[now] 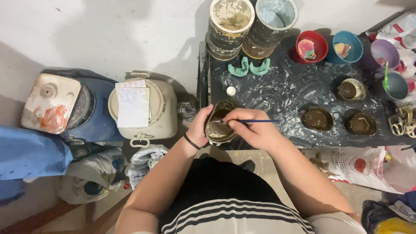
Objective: Applying a coating to the interior of a dental casting ring using a small brush.
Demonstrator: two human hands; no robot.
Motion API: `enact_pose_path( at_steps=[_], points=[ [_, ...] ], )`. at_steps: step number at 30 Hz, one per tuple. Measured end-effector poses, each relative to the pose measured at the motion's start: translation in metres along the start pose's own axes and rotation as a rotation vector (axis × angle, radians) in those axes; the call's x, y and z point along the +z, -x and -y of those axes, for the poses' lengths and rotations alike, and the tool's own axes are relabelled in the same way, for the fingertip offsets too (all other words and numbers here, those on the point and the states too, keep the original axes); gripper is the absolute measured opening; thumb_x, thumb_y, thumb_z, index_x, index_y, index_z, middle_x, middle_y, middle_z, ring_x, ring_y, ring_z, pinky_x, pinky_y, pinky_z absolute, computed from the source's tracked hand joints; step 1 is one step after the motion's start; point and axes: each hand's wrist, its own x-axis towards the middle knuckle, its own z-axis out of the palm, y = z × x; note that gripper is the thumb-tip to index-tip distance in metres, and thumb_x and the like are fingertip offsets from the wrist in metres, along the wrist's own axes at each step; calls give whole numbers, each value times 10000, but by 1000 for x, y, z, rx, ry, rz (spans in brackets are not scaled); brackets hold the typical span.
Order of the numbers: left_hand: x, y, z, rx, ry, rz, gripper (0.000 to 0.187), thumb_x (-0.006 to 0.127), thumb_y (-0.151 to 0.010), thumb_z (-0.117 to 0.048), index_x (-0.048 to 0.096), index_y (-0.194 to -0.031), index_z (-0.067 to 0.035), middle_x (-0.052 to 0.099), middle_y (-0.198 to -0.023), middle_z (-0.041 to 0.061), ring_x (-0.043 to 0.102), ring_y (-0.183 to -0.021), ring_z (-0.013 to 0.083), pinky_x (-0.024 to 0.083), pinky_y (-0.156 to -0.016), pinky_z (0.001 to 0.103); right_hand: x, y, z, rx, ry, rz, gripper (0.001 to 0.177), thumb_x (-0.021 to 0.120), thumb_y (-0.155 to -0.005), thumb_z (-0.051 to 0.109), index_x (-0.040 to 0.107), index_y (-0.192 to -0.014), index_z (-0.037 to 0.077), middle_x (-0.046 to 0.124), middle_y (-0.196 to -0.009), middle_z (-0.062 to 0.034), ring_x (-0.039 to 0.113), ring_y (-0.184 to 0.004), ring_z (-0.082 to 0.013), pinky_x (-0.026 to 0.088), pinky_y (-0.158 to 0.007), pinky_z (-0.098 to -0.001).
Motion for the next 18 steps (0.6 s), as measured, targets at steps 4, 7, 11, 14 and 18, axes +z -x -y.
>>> enact_pose_path(
  at_steps=[4,7,11,14,18],
  points=[
    [35,29,-15,-7,-21,-7,541,690,-989,-355,641,-1343,50,655,-1342,299,686,-1150,404,583,-940,566,3,9,0,11,17,121,165,604,-934,62,736,-837,43,607,-567,-109,584,-496,-258,513,-546,-366],
    [65,56,-25,-55,-55,-13,608,702,-970,-358,591,-1405,53,622,-1389,306,666,-1182,404,561,-966,566,-1,7,1,-6,75,73,153,612,-946,67,724,-848,33,593,-574,-122,581,-502,-274,501,-532,-370],
    [67,55,-22,-44,10,-45,521,709,-966,-338,652,-1313,46,678,-1298,283,696,-1122,370,589,-931,545,-7,16,-10,-17,44,94,126,624,-931,62,734,-873,43,632,-612,-136,624,-531,-303,531,-560,-393],
    [80,66,-27,-41,34,-46,503,709,-961,-332,668,-1291,45,697,-1265,280,706,-1106,371,599,-916,543,-13,18,-13,-15,71,75,125,629,-932,66,733,-864,53,645,-618,-124,629,-535,-294,539,-565,-390],
    [-78,-56,15,-19,-42,29,554,668,-1018,-392,634,-1355,47,682,-1307,285,709,-1130,396,597,-960,527,3,15,6,-28,1,132,158,614,-917,21,757,-856,43,715,-656,-123,681,-555,-285,561,-582,-371]
  ],
)
